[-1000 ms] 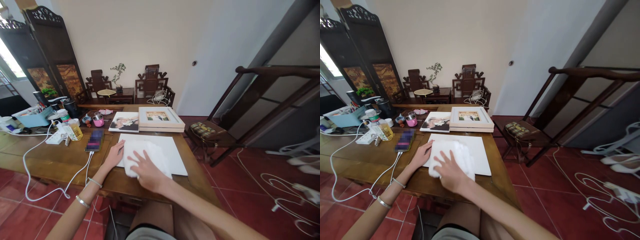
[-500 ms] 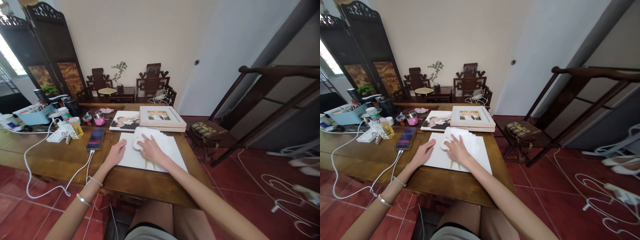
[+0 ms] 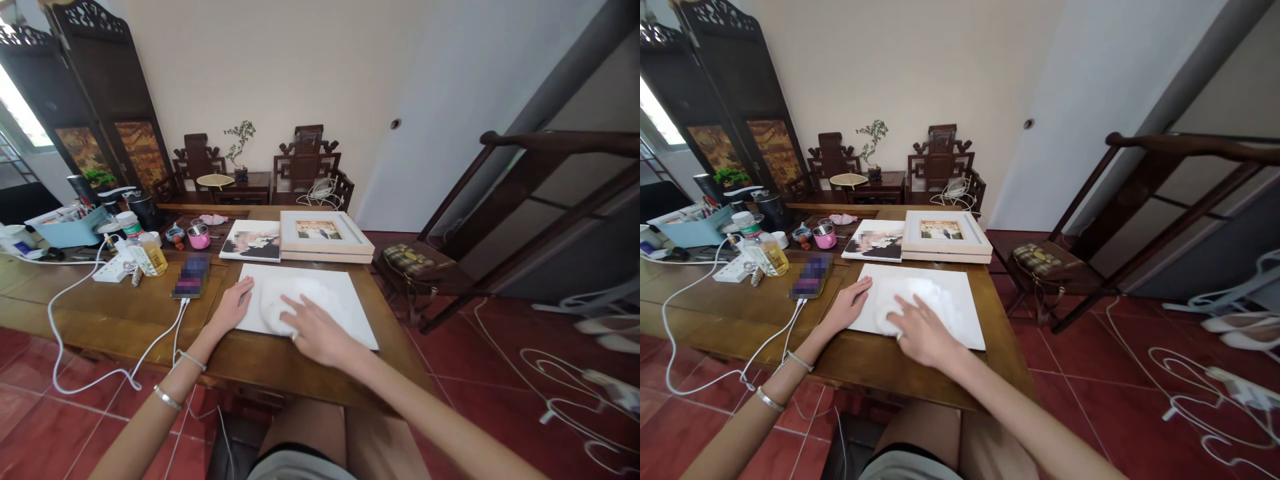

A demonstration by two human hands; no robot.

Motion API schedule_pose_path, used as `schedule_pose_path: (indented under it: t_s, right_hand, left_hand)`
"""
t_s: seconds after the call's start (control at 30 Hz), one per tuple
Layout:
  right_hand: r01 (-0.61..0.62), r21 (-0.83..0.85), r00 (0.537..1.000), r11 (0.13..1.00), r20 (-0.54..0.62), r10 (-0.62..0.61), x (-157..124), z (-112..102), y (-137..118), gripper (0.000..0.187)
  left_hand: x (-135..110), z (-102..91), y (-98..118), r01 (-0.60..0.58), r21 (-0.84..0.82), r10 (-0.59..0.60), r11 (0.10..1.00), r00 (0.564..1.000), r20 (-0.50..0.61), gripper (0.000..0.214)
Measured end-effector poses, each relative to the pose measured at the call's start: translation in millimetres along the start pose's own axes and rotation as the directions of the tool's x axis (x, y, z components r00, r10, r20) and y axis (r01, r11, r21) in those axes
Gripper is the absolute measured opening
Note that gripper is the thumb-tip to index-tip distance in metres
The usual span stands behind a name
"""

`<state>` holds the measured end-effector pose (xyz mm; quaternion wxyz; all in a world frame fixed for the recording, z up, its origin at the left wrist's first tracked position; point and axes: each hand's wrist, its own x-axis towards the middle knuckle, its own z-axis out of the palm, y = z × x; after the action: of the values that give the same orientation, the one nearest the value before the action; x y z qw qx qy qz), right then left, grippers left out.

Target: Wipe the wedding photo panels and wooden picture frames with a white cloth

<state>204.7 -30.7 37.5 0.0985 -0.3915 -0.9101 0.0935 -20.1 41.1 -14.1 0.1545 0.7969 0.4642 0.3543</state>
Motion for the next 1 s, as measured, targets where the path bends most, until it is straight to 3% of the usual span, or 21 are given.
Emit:
schedule_pose_path:
  t_s: [0.13, 0.23, 0.33, 0.43, 0.53, 0.63, 0.73, 0.87, 1.0]
  right_hand:
    - [-0.139, -0.085, 0.988, 0.987, -0.074, 0.132, 38.3, -0.2, 33.4, 0.041]
    - [-0.162, -0.096, 0.984, 0.982, -0.096, 0.153, 59.5, 6.8, 26.3, 0.042]
    - [0.001, -0.081, 0.998, 0.997, -0.065, -0.006, 61.4, 14.2, 0.5, 0.041]
    - [0.242, -0.038, 0.970, 0.969, -0.013, -0.243, 43.7, 13.1, -24.3, 0.040]
    - [0.326, 0.017, 0.944, 0.945, 0.057, -0.326, 19.5, 1.3, -32.5, 0.039]
    - [0.229, 0.026, 0.967, 0.973, 0.112, -0.230, 7.0, -12.4, -18.9, 0.036]
    - [0.044, 0.041, 0.998, 0.998, 0.048, -0.046, 16.6, -17.1, 7.8, 0.033]
    - [-0.112, 0.161, 0.991, 0.981, -0.056, 0.122, 57.1, -9.1, 34.1, 0.031]
    - [-0.102, 0.235, 0.985, 0.967, -0.109, 0.131, 103.6, -0.5, 31.4, 0.031]
  left_hand:
    - [0.2, 0.0, 1.4, 0.005, -0.018, -0.005, 1.000, 1.000, -0.003, 0.036]
    - [0.9, -3.1, 4.8, 0.041, -0.071, -0.044, 0.997, 0.998, -0.046, 0.039]
    - [1.3, -7.7, 10.4, 0.070, -0.157, -0.091, 0.985, 0.988, -0.126, 0.046]
    - [0.9, -10.9, 15.2, 0.070, -0.192, -0.104, 0.979, 0.979, -0.173, 0.050]
    - [0.0, -10.2, 16.3, 0.068, -0.178, -0.099, 0.982, 0.980, -0.172, 0.051]
    - [-0.2, -6.5, 13.1, 0.076, -0.125, -0.090, 0.989, 0.989, -0.115, 0.049]
    - [0.4, -3.0, 8.7, 0.069, -0.043, -0.072, 0.997, 0.995, -0.070, 0.044]
    - [1.3, -1.9, 5.8, 0.038, -0.027, -0.040, 0.999, 0.998, -0.048, 0.036]
    - [1.7, -2.4, 6.0, 0.020, -0.008, -0.020, 1.000, 0.999, -0.039, 0.030]
